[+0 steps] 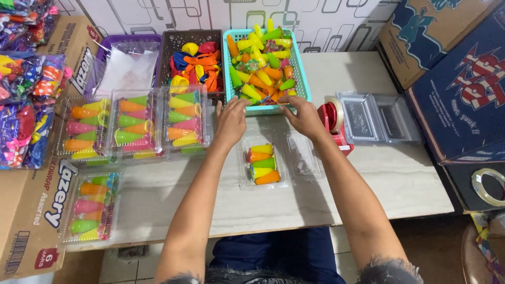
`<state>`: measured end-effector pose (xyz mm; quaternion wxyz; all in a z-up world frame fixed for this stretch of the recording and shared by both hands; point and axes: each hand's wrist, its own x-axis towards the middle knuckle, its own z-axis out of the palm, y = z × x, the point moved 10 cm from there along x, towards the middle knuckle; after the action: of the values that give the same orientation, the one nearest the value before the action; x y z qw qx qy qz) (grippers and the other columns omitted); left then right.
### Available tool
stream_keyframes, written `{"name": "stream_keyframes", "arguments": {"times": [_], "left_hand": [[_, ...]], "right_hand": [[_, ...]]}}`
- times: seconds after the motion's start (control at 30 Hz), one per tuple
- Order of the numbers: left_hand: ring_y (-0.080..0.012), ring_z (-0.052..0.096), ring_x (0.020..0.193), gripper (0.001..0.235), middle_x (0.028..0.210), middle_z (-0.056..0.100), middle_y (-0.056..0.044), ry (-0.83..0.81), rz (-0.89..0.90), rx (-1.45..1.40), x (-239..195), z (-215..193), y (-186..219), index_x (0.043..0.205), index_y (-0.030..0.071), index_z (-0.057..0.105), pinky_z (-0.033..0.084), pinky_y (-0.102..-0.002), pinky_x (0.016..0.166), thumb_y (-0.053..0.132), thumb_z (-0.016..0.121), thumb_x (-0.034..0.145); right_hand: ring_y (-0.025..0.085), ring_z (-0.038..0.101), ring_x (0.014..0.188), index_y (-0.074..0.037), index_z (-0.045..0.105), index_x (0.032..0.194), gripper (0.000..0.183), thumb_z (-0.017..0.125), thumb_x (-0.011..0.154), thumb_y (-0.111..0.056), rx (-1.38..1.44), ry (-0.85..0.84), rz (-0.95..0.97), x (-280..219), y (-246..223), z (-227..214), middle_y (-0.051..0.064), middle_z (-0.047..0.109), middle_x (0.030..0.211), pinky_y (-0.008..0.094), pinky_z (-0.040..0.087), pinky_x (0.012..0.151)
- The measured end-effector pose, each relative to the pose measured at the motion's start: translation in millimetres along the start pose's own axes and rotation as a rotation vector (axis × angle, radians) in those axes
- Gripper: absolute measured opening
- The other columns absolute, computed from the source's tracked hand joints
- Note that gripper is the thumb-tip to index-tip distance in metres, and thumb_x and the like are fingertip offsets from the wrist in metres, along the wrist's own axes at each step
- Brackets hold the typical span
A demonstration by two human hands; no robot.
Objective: Picking up individual jelly candies from a basket and arranging them into a clear plastic tray for packaging.
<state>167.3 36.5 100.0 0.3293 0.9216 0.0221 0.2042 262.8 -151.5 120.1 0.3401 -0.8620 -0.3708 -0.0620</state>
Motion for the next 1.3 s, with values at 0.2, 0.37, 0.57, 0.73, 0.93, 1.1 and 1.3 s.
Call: {"name": "stream_keyframes", "arguments": {"times": [0.2, 0.37, 0.57, 0.73, 0.93, 1.1, 1.3], "left_hand": [[-0.0260, 0.041, 0.148, 0.031, 0.131, 0.067, -0.011, 0.054, -0.019, 0.258, 14.3, 24.4, -27.1, 0.130, 0.012, 0.065, 0.007, -0.061, 0.123, 0.009, 0.050, 0.102], [-0.0219, 0.038, 0.149, 0.029, 0.130, 0.069, -0.008, 0.072, -0.040, 0.255, 25.3, 35.7, -44.5, 0.126, 0.015, 0.067, 0.005, -0.060, 0.124, 0.019, 0.047, 0.105], [-0.0239, 0.031, 0.152, 0.037, 0.135, 0.065, -0.010, -0.070, -0.135, 0.238, 45.8, 46.0, -46.9, 0.119, 0.015, 0.071, 0.005, -0.065, 0.121, 0.032, 0.041, 0.106], [-0.0263, 0.015, 0.157, 0.053, 0.151, 0.054, -0.008, -0.196, -0.193, 0.275, 54.9, 54.4, -46.1, 0.121, 0.018, 0.073, 0.000, -0.070, 0.120, 0.045, 0.032, 0.103], [-0.0268, 0.021, 0.153, 0.051, 0.147, 0.055, -0.008, -0.249, -0.194, 0.258, 60.5, 62.6, -59.3, 0.117, 0.020, 0.075, 0.007, -0.076, 0.116, 0.046, 0.033, 0.103], [-0.0292, 0.034, 0.146, 0.042, 0.147, 0.052, -0.008, -0.195, -0.138, 0.143, 52.7, 46.3, -40.7, 0.126, 0.023, 0.069, 0.016, -0.080, 0.111, 0.043, 0.038, 0.106], [-0.0308, 0.059, 0.120, 0.025, 0.123, 0.058, -0.007, -0.028, 0.076, 0.171, 45.0, 5.0, 6.6, 0.105, 0.018, 0.074, 0.027, -0.067, 0.110, -0.001, 0.059, 0.095]], "right_hand": [[0.026, 0.071, 0.105, -0.022, 0.073, 0.118, 0.021, 0.058, 0.103, -0.021, -0.099, -0.044, -0.009, 17.6, 22.8, 26.0, 0.002, 0.075, 0.103, 0.042, 0.047, 0.100], [0.026, 0.069, 0.107, -0.022, 0.070, 0.120, 0.025, 0.051, 0.106, -0.027, -0.162, -0.121, 0.016, 17.4, 26.7, 30.4, 0.003, 0.075, 0.101, 0.040, 0.038, 0.103], [0.027, 0.067, 0.108, -0.019, 0.069, 0.120, 0.026, 0.048, 0.108, -0.026, -0.164, -0.128, 0.021, 14.5, 18.1, 28.6, 0.005, 0.074, 0.100, 0.041, 0.035, 0.102], [0.024, 0.067, 0.107, -0.020, 0.070, 0.116, 0.023, 0.050, 0.108, -0.027, -0.191, -0.104, 0.027, 13.3, 13.9, 25.4, 0.003, 0.073, 0.100, 0.039, 0.035, 0.101], [0.024, 0.066, 0.107, -0.020, 0.069, 0.116, 0.024, 0.048, 0.110, -0.029, -0.150, -0.111, 0.032, 12.4, 18.9, 28.9, 0.003, 0.072, 0.097, 0.038, 0.032, 0.102], [0.024, 0.064, 0.107, -0.019, 0.069, 0.115, 0.024, 0.047, 0.110, -0.030, -0.156, -0.119, 0.031, 12.0, 14.9, 28.3, 0.004, 0.072, 0.097, 0.039, 0.031, 0.103], [0.019, 0.066, 0.112, -0.024, 0.070, 0.126, 0.023, 0.056, 0.108, -0.028, 0.031, -0.130, 0.071, 14.8, 12.3, 24.4, 0.000, 0.074, 0.111, 0.039, 0.028, 0.107]]}}
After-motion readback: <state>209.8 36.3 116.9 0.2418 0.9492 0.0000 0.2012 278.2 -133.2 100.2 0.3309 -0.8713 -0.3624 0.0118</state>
